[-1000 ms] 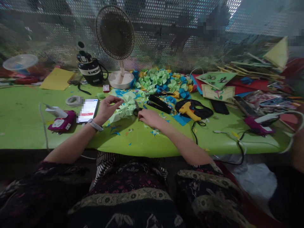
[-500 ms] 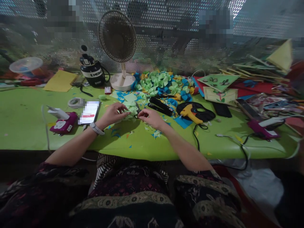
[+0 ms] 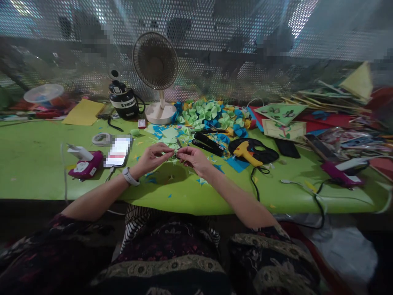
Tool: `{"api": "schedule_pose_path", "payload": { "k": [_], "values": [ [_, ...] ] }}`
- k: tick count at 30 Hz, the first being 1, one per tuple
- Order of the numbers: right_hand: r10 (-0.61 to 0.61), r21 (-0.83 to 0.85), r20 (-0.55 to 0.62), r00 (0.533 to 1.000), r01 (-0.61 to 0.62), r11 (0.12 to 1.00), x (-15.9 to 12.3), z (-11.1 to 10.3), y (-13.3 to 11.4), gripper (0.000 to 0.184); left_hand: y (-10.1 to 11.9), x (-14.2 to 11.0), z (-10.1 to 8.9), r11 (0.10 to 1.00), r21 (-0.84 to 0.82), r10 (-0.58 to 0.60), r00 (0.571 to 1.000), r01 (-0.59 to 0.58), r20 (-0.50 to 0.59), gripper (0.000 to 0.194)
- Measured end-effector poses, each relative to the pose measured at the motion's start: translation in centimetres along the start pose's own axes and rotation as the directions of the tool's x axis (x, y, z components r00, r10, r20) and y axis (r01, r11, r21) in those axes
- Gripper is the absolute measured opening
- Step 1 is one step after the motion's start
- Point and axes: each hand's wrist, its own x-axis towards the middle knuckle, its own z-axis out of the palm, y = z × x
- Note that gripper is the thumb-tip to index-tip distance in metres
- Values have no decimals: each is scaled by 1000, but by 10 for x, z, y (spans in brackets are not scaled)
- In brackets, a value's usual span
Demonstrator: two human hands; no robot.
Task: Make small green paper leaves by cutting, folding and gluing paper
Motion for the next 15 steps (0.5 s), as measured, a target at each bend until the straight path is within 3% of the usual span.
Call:
{"api": "schedule_pose_path", "payload": {
  "k": [6,15],
  "values": [
    [18,19,-29,999,-17,1000,2,1,4,37,-6,-4,9,987,104,129,990,-123,-57,16],
    [25,34,-30,999,-24,999,2,1,8,37,-11,-7,11,937,216,286,958,-275,-21,17]
  ]
}}
